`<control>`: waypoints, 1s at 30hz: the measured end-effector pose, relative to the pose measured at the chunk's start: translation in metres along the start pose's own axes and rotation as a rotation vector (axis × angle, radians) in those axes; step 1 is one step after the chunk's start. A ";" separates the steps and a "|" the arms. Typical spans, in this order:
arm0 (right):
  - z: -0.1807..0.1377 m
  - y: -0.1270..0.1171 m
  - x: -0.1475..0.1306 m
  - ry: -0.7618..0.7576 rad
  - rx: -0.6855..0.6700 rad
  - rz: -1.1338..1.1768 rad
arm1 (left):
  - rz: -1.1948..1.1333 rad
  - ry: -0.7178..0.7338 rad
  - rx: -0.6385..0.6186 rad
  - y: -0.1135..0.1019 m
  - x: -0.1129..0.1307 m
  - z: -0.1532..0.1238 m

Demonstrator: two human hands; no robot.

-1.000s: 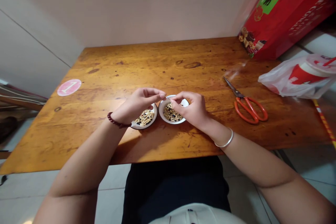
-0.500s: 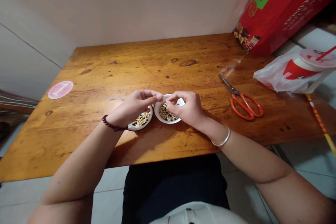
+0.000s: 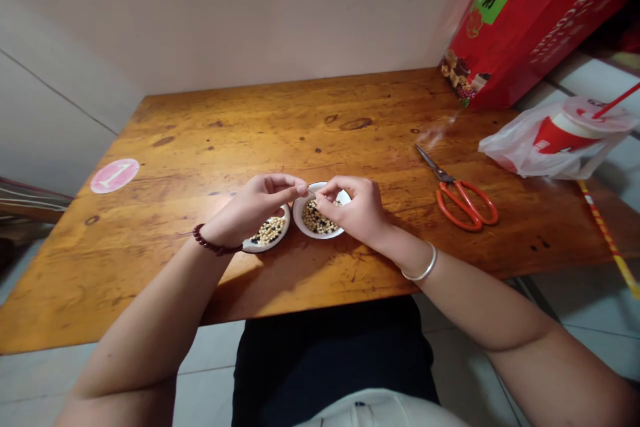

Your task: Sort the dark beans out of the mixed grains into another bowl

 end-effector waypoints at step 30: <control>0.001 0.007 0.009 0.081 -0.049 0.021 | -0.043 0.107 0.042 0.001 0.003 0.003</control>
Point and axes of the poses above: each hand's wrist, its own z-axis towards the middle knuckle, its own y-axis out of the palm, x = y × z, the point moved 7 cm from there along z, towards the middle knuckle, and after that the axes turned 5 degrees about x, right-handed, at the moved point
